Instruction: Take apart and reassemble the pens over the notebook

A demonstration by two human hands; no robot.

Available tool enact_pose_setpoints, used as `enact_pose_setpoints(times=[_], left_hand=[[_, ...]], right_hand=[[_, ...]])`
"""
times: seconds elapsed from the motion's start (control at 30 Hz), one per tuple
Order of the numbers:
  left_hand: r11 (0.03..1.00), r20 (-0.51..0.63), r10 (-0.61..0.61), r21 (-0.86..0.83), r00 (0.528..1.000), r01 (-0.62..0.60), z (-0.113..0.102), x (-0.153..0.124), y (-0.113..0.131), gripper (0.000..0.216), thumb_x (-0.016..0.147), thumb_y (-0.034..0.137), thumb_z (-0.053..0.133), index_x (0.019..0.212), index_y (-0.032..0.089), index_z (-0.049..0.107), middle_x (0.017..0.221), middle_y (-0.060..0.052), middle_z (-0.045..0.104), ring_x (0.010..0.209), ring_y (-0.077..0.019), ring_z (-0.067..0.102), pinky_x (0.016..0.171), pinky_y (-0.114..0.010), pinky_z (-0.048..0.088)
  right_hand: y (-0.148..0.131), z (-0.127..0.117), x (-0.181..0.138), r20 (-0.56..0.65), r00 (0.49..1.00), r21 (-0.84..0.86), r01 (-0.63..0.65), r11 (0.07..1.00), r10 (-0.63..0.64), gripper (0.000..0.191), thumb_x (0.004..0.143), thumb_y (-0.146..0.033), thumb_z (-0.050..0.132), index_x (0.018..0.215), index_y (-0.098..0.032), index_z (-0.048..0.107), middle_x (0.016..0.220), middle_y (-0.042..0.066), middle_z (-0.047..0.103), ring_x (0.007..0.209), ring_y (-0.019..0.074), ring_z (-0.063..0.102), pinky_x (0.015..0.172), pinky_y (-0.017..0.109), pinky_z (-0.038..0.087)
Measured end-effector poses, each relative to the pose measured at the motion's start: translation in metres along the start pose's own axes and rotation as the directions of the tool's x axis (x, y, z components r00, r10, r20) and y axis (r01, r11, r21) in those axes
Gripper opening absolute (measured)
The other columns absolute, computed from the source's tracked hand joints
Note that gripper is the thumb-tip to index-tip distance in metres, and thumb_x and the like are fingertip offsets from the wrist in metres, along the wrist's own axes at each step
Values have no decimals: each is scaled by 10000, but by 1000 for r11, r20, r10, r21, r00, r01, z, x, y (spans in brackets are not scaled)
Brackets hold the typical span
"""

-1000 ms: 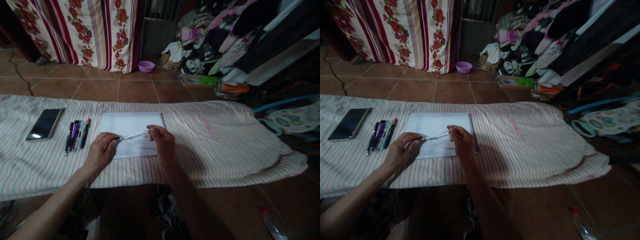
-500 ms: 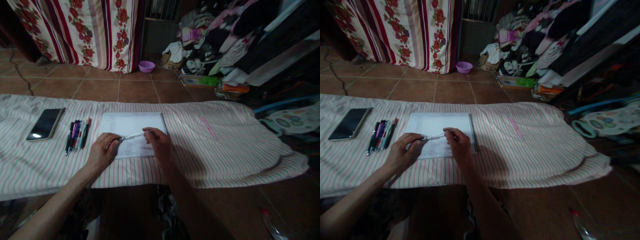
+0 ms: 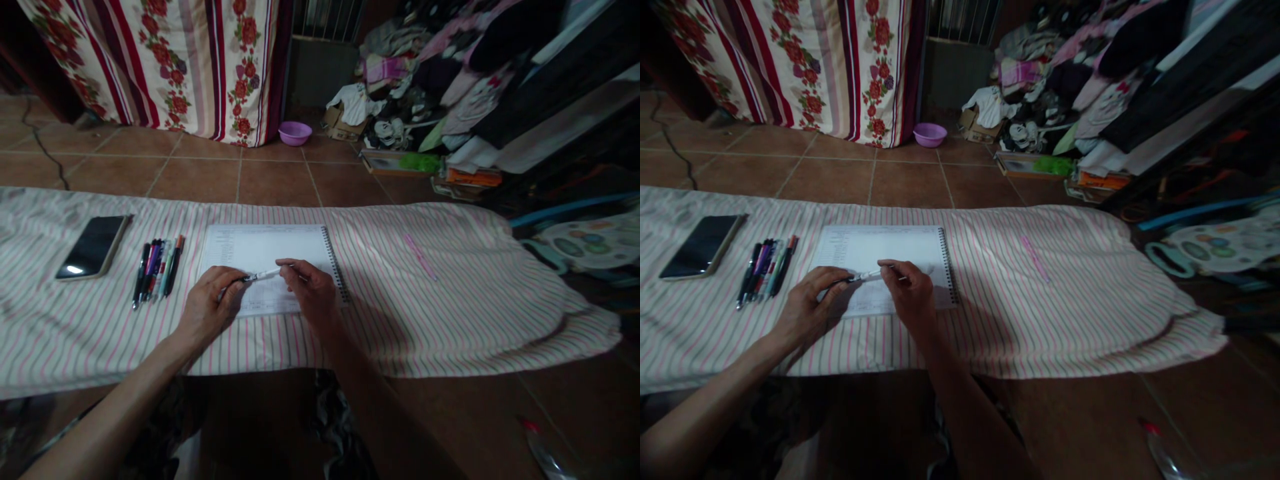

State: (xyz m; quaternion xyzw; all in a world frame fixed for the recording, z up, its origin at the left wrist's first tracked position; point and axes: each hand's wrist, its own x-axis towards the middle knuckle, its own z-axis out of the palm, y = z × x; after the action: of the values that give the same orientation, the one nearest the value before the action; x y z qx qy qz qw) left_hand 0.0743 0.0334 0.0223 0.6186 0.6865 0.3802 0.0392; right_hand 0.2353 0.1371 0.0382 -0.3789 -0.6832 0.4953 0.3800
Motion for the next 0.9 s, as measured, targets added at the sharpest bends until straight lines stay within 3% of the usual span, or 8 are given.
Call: enact_pose_setpoints(times=[0.43,0.9], left_hand=[[1000,-12,-8,-28,1000,8,3,3,8,218,892,282,436,935,182,625,891,-53,647,884,-188,577,803,-343,475],[999,-14,-22,-33,1000,21,5,2,8,210,890,272,428,938,194,617,885,-50,647,869,-186,585,789,-349,485]], right_hand=[[1,8,-3,87,976,-134,210,969,-199,242,830,-248,483,951,-202,687,828,43,657,705,117,584,604,214,456],[-2,9,-6,149,957,-151,270,951,-248,283,868,-254,436,1026,-192,662,792,36,626,683,117,550,625,239,444]])
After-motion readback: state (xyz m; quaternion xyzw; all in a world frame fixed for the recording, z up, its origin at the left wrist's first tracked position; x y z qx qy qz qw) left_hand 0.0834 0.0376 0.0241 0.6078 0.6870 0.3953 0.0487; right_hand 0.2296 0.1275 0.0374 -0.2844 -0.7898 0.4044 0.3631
